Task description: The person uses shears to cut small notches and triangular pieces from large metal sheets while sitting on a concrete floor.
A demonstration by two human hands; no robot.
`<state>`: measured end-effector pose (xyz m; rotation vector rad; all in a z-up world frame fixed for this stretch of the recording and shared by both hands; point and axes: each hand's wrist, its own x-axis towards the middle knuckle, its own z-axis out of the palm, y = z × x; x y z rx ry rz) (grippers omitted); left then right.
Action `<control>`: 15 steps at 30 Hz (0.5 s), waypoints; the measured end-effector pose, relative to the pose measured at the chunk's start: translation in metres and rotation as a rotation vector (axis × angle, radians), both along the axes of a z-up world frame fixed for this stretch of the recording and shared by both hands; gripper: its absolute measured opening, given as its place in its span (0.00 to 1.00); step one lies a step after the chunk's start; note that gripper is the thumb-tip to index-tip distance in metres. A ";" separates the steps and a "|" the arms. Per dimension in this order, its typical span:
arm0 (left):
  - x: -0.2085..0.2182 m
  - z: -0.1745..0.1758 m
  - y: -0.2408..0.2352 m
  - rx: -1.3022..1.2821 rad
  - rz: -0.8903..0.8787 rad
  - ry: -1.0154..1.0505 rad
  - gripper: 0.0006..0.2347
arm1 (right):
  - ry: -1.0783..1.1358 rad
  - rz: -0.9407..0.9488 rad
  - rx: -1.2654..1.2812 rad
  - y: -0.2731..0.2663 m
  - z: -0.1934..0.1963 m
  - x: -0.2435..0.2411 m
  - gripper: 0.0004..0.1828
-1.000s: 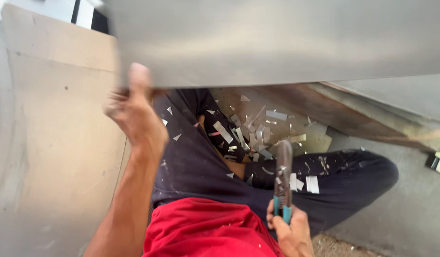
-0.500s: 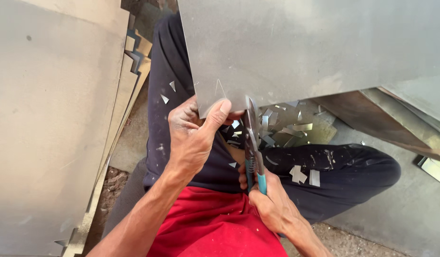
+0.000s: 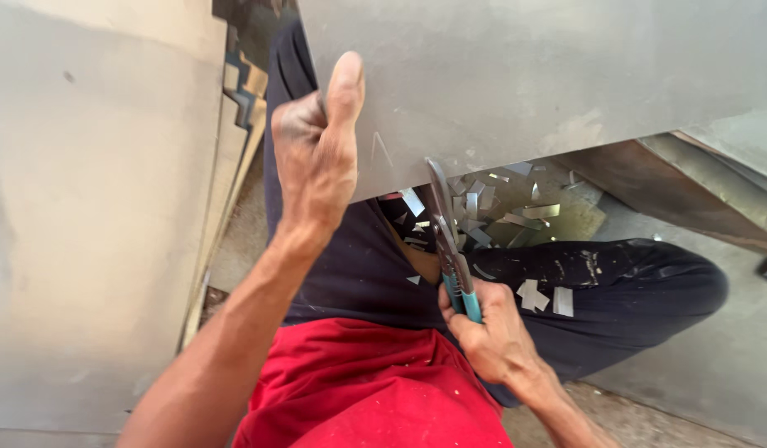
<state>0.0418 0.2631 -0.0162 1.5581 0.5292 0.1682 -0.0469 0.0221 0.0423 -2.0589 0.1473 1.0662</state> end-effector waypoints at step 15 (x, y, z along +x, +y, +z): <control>-0.073 0.001 -0.185 -0.657 -0.442 0.198 0.08 | 0.145 -0.702 0.326 -0.097 0.012 -0.116 0.42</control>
